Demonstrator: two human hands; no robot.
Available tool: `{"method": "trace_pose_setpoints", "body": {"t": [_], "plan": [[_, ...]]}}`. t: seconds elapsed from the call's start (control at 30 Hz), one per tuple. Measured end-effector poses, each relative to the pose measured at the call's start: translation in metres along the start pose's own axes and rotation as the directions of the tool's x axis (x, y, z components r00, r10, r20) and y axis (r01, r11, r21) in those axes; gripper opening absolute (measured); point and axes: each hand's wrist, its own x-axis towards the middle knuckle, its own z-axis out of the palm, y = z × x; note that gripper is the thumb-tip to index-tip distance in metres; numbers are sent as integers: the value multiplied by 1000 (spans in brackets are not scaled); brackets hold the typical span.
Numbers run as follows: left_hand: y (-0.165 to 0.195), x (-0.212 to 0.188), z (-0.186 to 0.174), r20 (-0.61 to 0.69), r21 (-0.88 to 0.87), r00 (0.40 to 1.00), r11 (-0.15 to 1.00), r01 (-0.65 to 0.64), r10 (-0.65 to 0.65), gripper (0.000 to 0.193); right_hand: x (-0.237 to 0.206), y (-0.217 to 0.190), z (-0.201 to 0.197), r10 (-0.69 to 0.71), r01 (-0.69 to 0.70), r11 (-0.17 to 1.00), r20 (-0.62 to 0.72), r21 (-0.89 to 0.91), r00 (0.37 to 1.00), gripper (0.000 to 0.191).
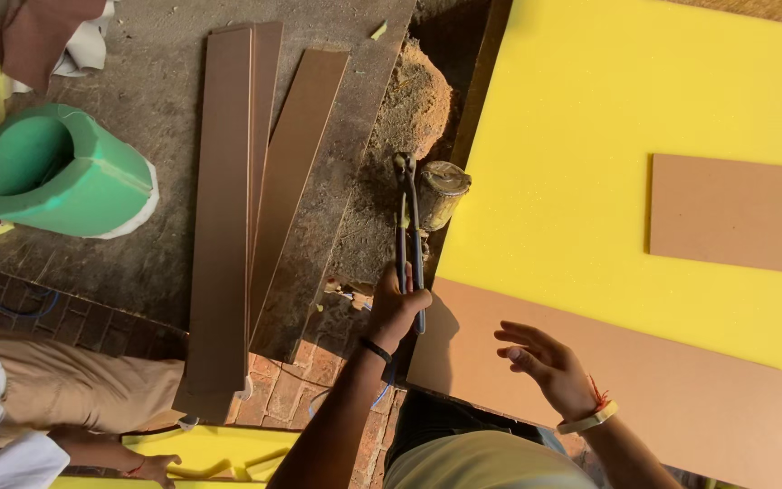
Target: The person arranges curved cardboard cutout pieces on a large yellow foam board, applies hot glue to the back of the cutouts with a glue gun, and presses the pieces down onto the board, aligning them into a pattern.
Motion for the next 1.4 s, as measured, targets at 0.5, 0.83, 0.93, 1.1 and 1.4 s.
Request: {"method": "trace_pose_setpoints", "body": {"t": [0.5,0.83,0.93,1.1,1.4], "plan": [[-48,18,330,528,644,849,666,-376,-32,62,-99,75,-253,109,107,885,-426,452,898,58],[-100,91,501,-146,756,989,640,138,-41,94,-185,119,-391,212,26,831,-359,556,909,66],[-77,89,480,-124,103,921,919,381,-368,70,-180,122,-406,136,71,748,-257,660,957,71],[-83,23,461,108,242,954,938,248,-279,46,-182,116,-435,-35,41,672,-23,740,999,71],[-109,-41,272,-44,252,966,933,257,-254,40,-193,120,-437,-29,-241,719,375,652,926,65]]}}
